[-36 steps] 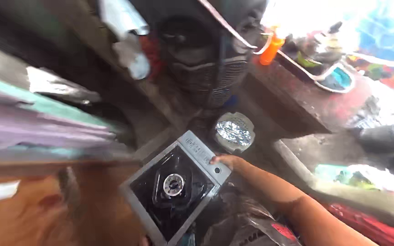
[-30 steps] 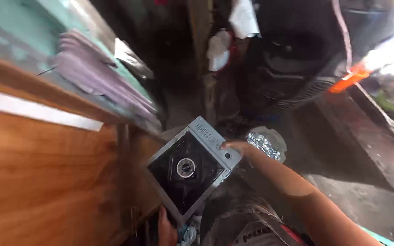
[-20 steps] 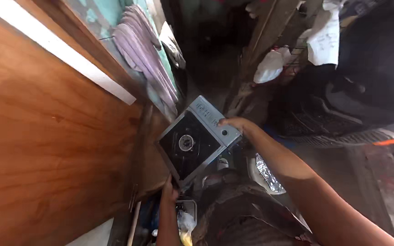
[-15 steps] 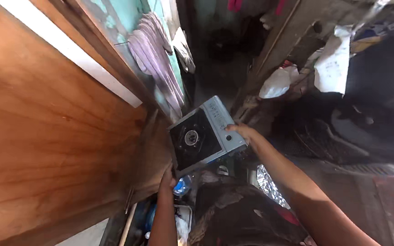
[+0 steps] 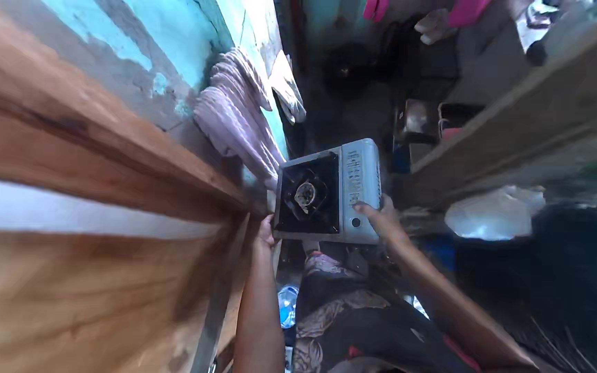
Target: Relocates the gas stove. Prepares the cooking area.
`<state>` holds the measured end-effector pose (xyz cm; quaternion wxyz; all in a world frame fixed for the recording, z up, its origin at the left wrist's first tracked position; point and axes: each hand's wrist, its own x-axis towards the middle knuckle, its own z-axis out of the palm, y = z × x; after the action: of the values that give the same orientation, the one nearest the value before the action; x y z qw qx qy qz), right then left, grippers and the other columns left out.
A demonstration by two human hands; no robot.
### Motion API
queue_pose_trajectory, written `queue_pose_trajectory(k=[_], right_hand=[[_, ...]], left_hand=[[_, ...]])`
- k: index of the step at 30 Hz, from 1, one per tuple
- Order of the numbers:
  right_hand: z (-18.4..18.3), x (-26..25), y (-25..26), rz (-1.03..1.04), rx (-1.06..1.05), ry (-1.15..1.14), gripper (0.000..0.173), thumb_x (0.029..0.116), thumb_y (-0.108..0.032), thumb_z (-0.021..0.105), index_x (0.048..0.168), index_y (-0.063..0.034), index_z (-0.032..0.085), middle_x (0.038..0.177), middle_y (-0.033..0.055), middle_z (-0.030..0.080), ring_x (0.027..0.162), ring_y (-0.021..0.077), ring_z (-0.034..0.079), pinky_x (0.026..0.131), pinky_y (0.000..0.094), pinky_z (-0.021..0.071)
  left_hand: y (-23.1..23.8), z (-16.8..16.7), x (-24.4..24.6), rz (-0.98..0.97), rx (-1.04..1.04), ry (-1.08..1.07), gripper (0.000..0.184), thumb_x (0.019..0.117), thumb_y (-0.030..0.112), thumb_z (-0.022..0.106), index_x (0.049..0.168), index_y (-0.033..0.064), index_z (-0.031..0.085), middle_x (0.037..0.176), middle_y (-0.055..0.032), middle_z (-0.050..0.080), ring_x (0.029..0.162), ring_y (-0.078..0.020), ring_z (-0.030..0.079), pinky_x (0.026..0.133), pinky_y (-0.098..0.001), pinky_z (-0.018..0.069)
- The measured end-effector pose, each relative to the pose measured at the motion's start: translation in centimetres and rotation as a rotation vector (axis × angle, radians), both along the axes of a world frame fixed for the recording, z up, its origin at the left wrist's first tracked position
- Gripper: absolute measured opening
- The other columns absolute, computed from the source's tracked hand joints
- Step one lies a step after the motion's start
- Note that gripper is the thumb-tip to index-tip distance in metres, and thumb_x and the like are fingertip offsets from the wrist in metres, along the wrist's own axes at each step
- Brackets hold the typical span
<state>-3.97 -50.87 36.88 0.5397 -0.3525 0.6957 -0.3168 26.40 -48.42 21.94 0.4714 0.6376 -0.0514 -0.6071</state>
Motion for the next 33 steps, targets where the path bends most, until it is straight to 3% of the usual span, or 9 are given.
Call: queue_pose_trajectory(k=[3,6,10,17,20,24,28,33], right_hand=[[0.2,1.4,-3.9,-0.035,-0.040,0.031,0.094,0.0811,-0.022,0.083,0.156,-0.0011,0.029,0.137,0.0254,0.056,0.122,0.0297,0.060,0.102,0.0463,0.0513],[0.9,2.3,-8.0,-0.065,-0.052,0.035,0.092,0.0823,-0.016,0.082,0.156,0.0005,0.029,0.138,0.0266,0.054,0.122,0.0302,0.060,0.101,0.0457,0.0516],[1.6,2.0,-12.7,-0.071,-0.050,0.042,0.087,0.0838,-0.011,0.080,0.155,-0.0019,0.031,0.134,0.0247,0.057,0.114,0.0278,0.063,0.095,0.0442,0.0548],[2.1,0.3,-20.7,-0.168,0.010,0.091,0.087,0.0875,-0.024,0.080,0.158,-0.0112,0.031,0.141,0.0243,0.055,0.121,0.0356,0.060,0.098,0.0547,0.0512],[1.7,-2.1,-25.0,-0.188,-0.004,0.051,0.084,0.0866,-0.032,0.078,0.156,-0.0136,0.034,0.136,0.0227,0.058,0.113,0.0352,0.063,0.092,0.0559,0.0544],[3.3,-4.1,-31.7,-0.202,0.029,0.032,0.071,0.0932,-0.027,0.070,0.154,-0.0140,0.037,0.130,0.0173,0.060,0.106,0.0240,0.063,0.089,0.0455,0.0548],[1.5,-5.8,-39.5,-0.200,-0.001,0.017,0.063,0.0924,-0.025,0.068,0.149,-0.0154,0.042,0.120,0.0114,0.063,0.096,0.0162,0.065,0.081,0.0375,0.0570],[-5.7,-8.5,-52.5,-0.073,-0.007,-0.010,0.060,0.0926,-0.018,0.065,0.148,-0.0127,0.044,0.118,0.0093,0.065,0.095,0.0141,0.066,0.082,0.0363,0.0578]], left_hand=[[-5.2,-0.3,0.8,0.003,-0.001,0.015,0.038,0.1116,0.026,0.030,0.120,0.0026,0.058,0.098,-0.0106,0.066,0.084,-0.0171,0.065,0.072,-0.0361,0.0561],[-9.5,-0.9,1.1,0.013,0.014,0.032,0.041,0.1119,0.027,0.028,0.127,0.0012,0.056,0.107,-0.0138,0.065,0.092,-0.0202,0.063,0.079,-0.0403,0.0544],[-14.6,-1.3,0.4,-0.017,0.001,0.097,0.044,0.1129,0.032,0.024,0.129,0.0036,0.054,0.106,-0.0125,0.066,0.090,-0.0189,0.065,0.076,-0.0391,0.0561],[-26.3,-0.3,0.3,-0.095,0.045,0.031,0.041,0.1100,0.037,0.037,0.122,0.0056,0.060,0.103,-0.0136,0.065,0.088,-0.0234,0.063,0.076,-0.0434,0.0539],[-31.7,0.9,-0.5,-0.151,0.023,0.003,0.037,0.1078,0.035,0.041,0.119,0.0065,0.061,0.101,-0.0113,0.065,0.086,-0.0212,0.062,0.074,-0.0420,0.0539],[-37.4,2.8,-2.5,-0.166,-0.012,0.025,0.032,0.1062,0.036,0.043,0.112,0.0095,0.061,0.092,-0.0064,0.063,0.077,-0.0171,0.060,0.067,-0.0372,0.0530],[-43.9,3.0,-3.7,-0.089,0.081,0.041,0.033,0.1029,0.034,0.052,0.122,0.0086,0.061,0.107,-0.0120,0.065,0.091,-0.0233,0.062,0.076,-0.0440,0.0533],[-53.5,1.5,-4.3,0.023,0.147,0.019,0.034,0.1061,0.032,0.047,0.124,0.0063,0.060,0.109,-0.0143,0.064,0.093,-0.0243,0.062,0.077,-0.0441,0.0526]])
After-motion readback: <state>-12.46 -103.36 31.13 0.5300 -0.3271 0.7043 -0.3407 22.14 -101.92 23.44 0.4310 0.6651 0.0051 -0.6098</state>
